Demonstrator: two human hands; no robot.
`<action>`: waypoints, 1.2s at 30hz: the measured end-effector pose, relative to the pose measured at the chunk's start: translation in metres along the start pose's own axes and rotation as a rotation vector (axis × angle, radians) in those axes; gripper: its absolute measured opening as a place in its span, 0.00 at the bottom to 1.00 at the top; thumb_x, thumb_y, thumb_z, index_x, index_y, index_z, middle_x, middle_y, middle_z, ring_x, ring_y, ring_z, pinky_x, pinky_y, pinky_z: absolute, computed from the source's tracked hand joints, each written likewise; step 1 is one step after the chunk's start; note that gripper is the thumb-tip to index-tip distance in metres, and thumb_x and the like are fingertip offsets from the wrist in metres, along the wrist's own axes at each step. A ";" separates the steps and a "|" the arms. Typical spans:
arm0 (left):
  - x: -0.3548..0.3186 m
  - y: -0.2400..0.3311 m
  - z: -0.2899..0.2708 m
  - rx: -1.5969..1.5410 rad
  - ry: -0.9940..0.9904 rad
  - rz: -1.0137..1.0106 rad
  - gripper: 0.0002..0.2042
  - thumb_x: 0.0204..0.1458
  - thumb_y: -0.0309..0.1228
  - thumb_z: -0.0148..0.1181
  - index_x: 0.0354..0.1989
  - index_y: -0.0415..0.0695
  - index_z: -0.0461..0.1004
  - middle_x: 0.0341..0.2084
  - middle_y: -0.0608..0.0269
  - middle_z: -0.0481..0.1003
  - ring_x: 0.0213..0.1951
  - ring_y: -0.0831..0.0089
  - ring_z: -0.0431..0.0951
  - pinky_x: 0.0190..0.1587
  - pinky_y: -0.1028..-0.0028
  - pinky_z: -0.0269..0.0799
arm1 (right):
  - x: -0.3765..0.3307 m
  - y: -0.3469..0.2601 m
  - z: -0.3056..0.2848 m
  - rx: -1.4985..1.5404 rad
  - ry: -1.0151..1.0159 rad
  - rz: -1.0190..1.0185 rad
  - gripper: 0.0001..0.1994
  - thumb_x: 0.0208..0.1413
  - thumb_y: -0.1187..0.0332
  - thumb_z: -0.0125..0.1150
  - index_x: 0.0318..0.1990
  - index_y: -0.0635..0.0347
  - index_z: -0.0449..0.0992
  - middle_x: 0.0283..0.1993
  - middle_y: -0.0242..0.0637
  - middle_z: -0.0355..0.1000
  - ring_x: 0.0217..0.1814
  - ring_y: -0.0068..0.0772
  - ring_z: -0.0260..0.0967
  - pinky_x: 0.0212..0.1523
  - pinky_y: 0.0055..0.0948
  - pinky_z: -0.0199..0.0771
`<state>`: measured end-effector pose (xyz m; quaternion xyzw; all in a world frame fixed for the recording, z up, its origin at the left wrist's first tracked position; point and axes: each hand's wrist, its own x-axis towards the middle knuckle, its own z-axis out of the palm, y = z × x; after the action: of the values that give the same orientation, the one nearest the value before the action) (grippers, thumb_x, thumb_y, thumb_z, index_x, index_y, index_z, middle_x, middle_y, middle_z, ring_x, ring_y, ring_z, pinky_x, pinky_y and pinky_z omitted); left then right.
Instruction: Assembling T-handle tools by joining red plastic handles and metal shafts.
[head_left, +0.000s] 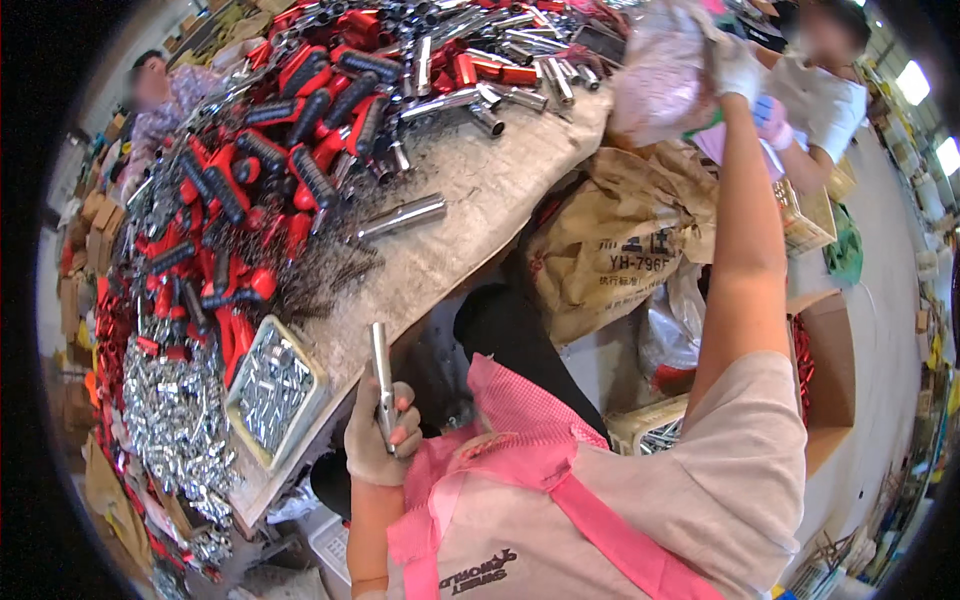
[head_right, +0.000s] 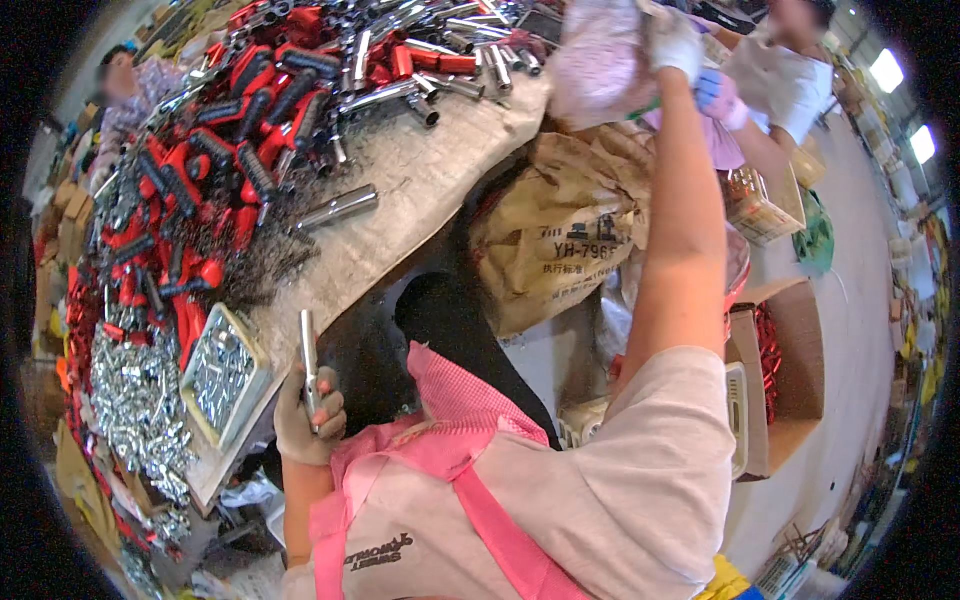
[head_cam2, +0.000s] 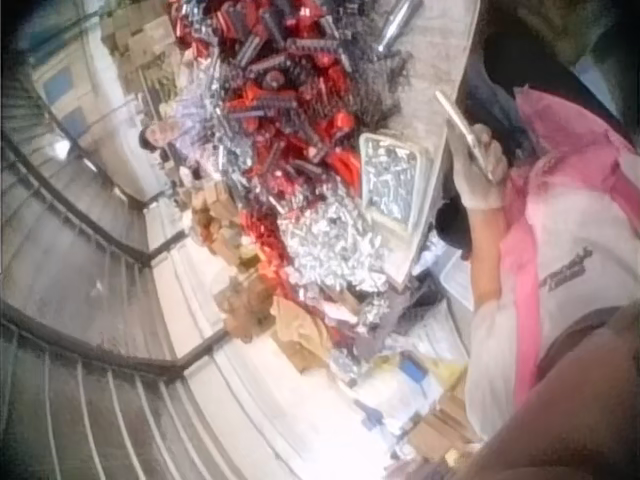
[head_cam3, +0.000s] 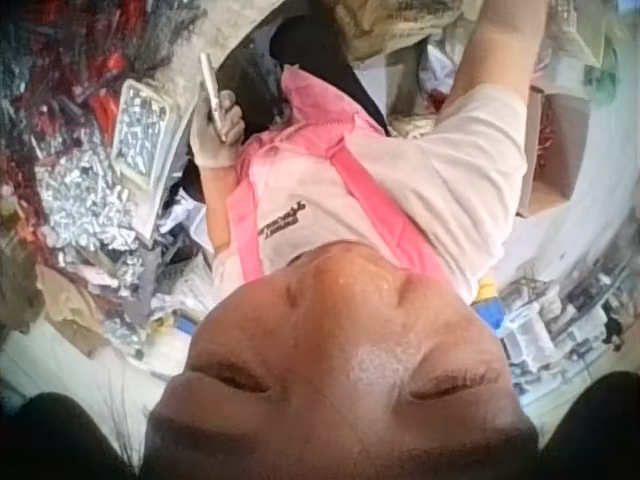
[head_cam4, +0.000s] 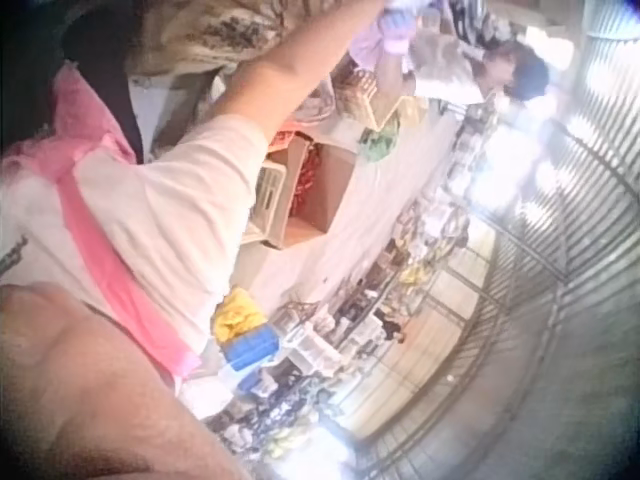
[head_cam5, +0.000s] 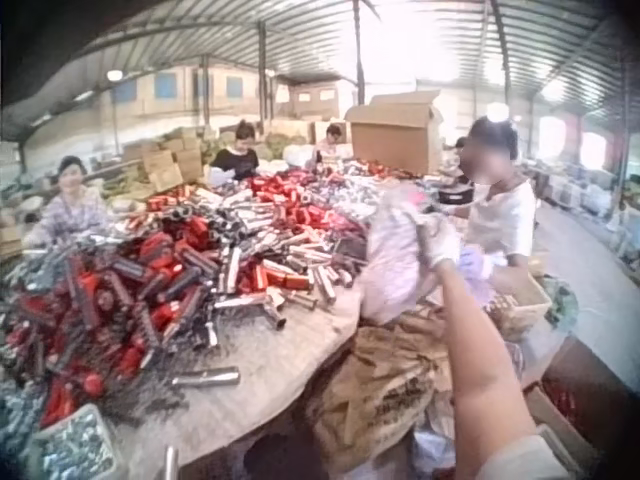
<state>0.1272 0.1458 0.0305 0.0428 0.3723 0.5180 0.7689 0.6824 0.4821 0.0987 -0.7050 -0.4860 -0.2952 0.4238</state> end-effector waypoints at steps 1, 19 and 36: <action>0.000 -0.001 -0.001 -0.016 -0.031 -0.020 0.20 0.64 0.38 0.36 0.63 0.54 0.55 0.25 0.65 0.65 0.12 0.82 0.57 0.08 0.84 0.49 | 0.008 0.023 -0.015 -0.209 -0.185 0.105 0.25 0.55 0.45 0.44 0.47 0.55 0.75 0.48 0.52 0.72 0.51 0.51 0.69 0.52 0.45 0.67; -0.022 -0.026 -0.011 0.216 0.111 0.181 0.21 0.59 0.31 0.45 0.62 0.54 0.57 0.35 0.60 0.73 0.23 0.78 0.70 0.21 0.81 0.62 | -0.304 -0.109 0.063 -0.183 -1.189 0.197 0.18 0.51 0.63 0.53 0.47 0.62 0.76 0.56 0.47 0.69 0.57 0.45 0.68 0.53 0.39 0.69; -0.040 -0.013 -0.046 0.081 0.028 0.193 0.16 0.60 0.32 0.44 0.56 0.51 0.57 0.35 0.59 0.69 0.21 0.80 0.63 0.17 0.85 0.52 | -0.320 -0.202 -0.110 1.166 -0.385 0.118 0.08 0.60 0.70 0.51 0.40 0.68 0.71 0.43 0.40 0.71 0.44 0.31 0.67 0.47 0.27 0.67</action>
<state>0.1012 0.0922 0.0124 0.1022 0.3976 0.5747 0.7080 0.3799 0.2797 -0.0518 -0.4236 -0.5954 0.1756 0.6597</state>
